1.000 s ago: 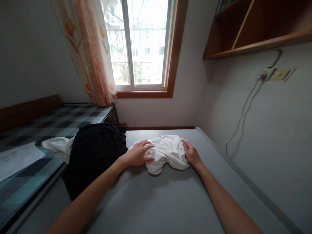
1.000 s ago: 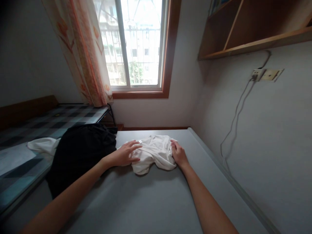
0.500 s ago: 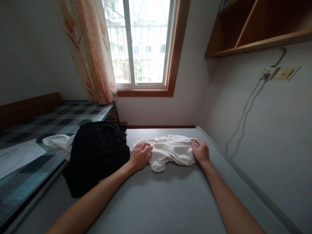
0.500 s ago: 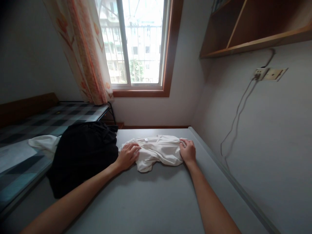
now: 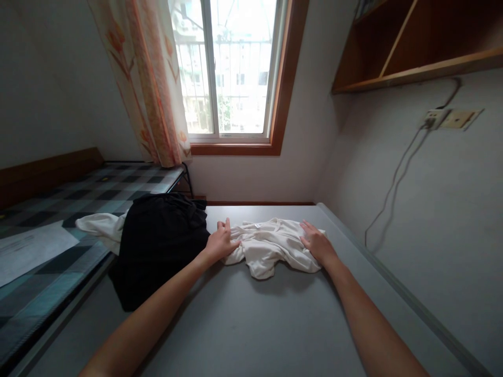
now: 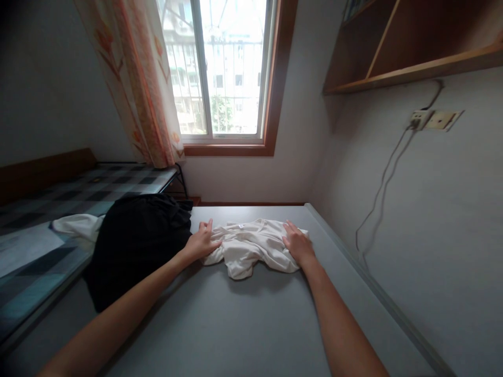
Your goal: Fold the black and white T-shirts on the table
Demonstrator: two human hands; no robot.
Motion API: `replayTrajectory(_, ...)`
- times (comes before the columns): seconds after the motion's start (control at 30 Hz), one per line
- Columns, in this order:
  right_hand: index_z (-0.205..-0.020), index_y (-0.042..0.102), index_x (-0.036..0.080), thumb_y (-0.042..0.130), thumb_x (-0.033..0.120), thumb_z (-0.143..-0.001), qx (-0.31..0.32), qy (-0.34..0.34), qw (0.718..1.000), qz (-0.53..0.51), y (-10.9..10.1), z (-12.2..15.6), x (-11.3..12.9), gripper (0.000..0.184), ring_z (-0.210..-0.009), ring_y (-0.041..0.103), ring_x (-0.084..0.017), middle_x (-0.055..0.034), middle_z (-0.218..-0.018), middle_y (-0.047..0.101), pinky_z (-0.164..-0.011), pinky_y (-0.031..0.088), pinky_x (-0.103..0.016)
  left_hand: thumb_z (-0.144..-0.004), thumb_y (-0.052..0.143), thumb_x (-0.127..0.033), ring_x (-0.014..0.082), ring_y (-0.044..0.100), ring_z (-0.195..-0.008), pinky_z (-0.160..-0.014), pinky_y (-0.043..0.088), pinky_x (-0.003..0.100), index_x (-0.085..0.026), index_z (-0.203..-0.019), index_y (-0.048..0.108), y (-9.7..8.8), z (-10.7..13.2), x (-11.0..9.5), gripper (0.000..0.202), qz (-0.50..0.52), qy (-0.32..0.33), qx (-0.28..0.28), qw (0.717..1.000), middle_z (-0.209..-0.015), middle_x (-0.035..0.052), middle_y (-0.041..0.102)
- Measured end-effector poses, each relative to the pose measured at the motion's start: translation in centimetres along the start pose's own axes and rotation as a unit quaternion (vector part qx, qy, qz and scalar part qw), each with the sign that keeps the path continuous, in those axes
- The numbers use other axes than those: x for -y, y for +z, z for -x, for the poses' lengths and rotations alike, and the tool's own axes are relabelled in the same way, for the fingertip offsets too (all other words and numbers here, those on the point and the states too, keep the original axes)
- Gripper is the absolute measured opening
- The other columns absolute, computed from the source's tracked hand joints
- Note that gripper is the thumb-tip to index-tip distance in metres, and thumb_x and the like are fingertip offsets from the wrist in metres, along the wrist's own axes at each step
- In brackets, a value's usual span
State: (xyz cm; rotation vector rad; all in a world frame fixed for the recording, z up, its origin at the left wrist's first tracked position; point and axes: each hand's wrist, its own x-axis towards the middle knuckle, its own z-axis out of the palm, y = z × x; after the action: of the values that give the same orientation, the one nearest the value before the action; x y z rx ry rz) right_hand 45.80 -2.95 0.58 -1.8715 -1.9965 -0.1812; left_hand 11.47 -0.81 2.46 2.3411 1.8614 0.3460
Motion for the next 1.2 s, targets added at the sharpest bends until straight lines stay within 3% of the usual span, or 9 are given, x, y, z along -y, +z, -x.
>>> replayTrajectory(0.2, -0.127, 0.060, 0.017, 0.051, 0.017, -0.077, 0.069, 0.016, 0.997, -0.044, -0.5, -0.1, 0.7, 0.050, -0.104, 0.062, -0.025, -0.0147, -0.119, 0.065, -0.091, 0.045, -0.035, -0.073, 0.065, -0.046, 0.0297, 0.056, -0.116, -0.086, 0.045, 0.030, -0.014, -0.140, 0.040, -0.6, -0.5, 1.1, 0.079, 0.043, 0.051, 0.036, 0.997, -0.131, 0.0179, 0.055)
replayTrajectory(0.37, -0.109, 0.070, 0.015, 0.063, 0.020, -0.062, 0.242, 0.065, 0.959, -0.131, -3.3, 0.3, 0.4, 0.048, -0.069, 0.063, -0.021, -0.0046, -0.074, 0.070, -0.063, 0.046, -0.027, -0.067, 0.063, -0.025, 0.0245, 0.064, -0.084, -0.071, 0.045, 0.028, -0.015, -0.095, 0.069, -2.8, -1.0, 1.5, 0.031, 0.089, 0.079, 0.063, 0.991, -0.083, 0.0076, 0.069)
replayTrajectory(0.47, -0.088, 0.073, 0.014, 0.068, 0.032, -0.059, 0.311, 0.092, 0.928, -0.184, -5.0, 0.0, 0.1, 0.034, -0.057, 0.056, -0.017, -0.0011, -0.059, 0.062, -0.052, 0.040, -0.025, -0.065, 0.058, -0.019, 0.0214, 0.059, -0.078, -0.071, 0.044, 0.029, -0.017, -0.065, 0.064, -3.6, -1.2, 1.0, 0.006, 0.090, 0.093, -0.011, 0.992, -0.071, 0.0045, 0.061)
replayTrajectory(0.57, -0.067, 0.067, 0.015, 0.068, 0.038, -0.058, 0.299, 0.081, 0.920, -0.242, -5.9, -0.6, 0.4, 0.025, -0.056, 0.052, -0.014, -0.0008, -0.057, 0.059, -0.051, 0.037, -0.024, -0.060, 0.060, -0.018, 0.0183, 0.054, -0.077, -0.072, 0.044, 0.028, -0.018, -0.063, 0.058, -3.9, -1.5, 0.2, 0.004, 0.146, 0.099, -0.087, 0.981, -0.073, 0.0019, 0.057)
replayTrajectory(0.63, -0.063, 0.062, 0.016, 0.067, 0.042, -0.058, 0.265, 0.079, 0.913, -0.299, -6.3, -0.9, 1.0, 0.027, -0.056, 0.050, -0.013, 0.0001, -0.059, 0.057, -0.050, 0.037, -0.023, -0.059, 0.059, -0.016, 0.0143, 0.051, -0.068, -0.066, 0.043, 0.026, -0.018, -0.064, 0.055, -4.1, -1.6, -0.3, 0.007, 0.223, 0.107, -0.083, 0.965, -0.069, -0.0010, 0.053)
replayTrajectory(0.87, -0.080, 0.063, 0.018, 0.064, 0.053, -0.067, 0.250, 0.131, 0.831, -0.479, -8.5, -1.9, 3.4, 0.038, -0.051, 0.043, -0.010, 0.0007, -0.063, 0.056, -0.045, 0.039, -0.022, -0.069, 0.061, -0.032, 0.0091, 0.049, -0.058, -0.056, 0.041, 0.020, -0.016, -0.076, 0.057, -6.1, -1.2, -0.7, 0.018, 0.444, 0.156, 0.030, 0.882, -0.062, -0.0043, 0.052)
replayTrajectory(1.0, -0.086, 0.066, 0.018, 0.074, 0.048, -0.059, 0.372, 0.125, 0.808, -0.439, -10.1, -1.7, 3.1, 0.040, -0.068, 0.059, -0.017, -0.0031, -0.074, 0.065, -0.060, 0.049, -0.025, -0.062, 0.071, -0.040, 0.0107, 0.052, -0.059, -0.052, 0.040, 0.019, -0.015, -0.080, 0.062, -7.4, -1.3, 1.3, 0.032, 0.400, 0.133, 0.093, 0.902, -0.065, -0.0023, 0.058)
replayTrajectory(1.1, -0.083, 0.069, 0.016, 0.081, 0.041, -0.049, 0.471, 0.094, 0.812, -0.331, -10.8, -1.0, 2.3, 0.043, -0.070, 0.062, -0.019, -0.0029, -0.074, 0.067, -0.059, 0.048, -0.024, -0.051, 0.078, -0.036, 0.0105, 0.050, -0.055, -0.049, 0.037, 0.019, -0.013, -0.072, 0.066, -8.0, -1.4, 3.6, 0.033, 0.321, 0.110, 0.163, 0.926, -0.061, -0.0023, 0.058)
replayTrajectory(1.2, -0.070, 0.069, 0.016, 0.080, 0.034, -0.046, 0.458, 0.062, 0.859, -0.219, -11.4, -0.9, 1.5, 0.033, -0.061, 0.058, -0.017, -0.0010, -0.064, 0.064, -0.052, 0.043, -0.023, -0.051, 0.076, -0.034, 0.0110, 0.049, -0.050, -0.046, 0.035, 0.020, -0.013, -0.065, 0.068, -8.6, -1.2, 5.3, 0.027, 0.284, 0.088, 0.282, 0.912, -0.053, -0.0031, 0.056)
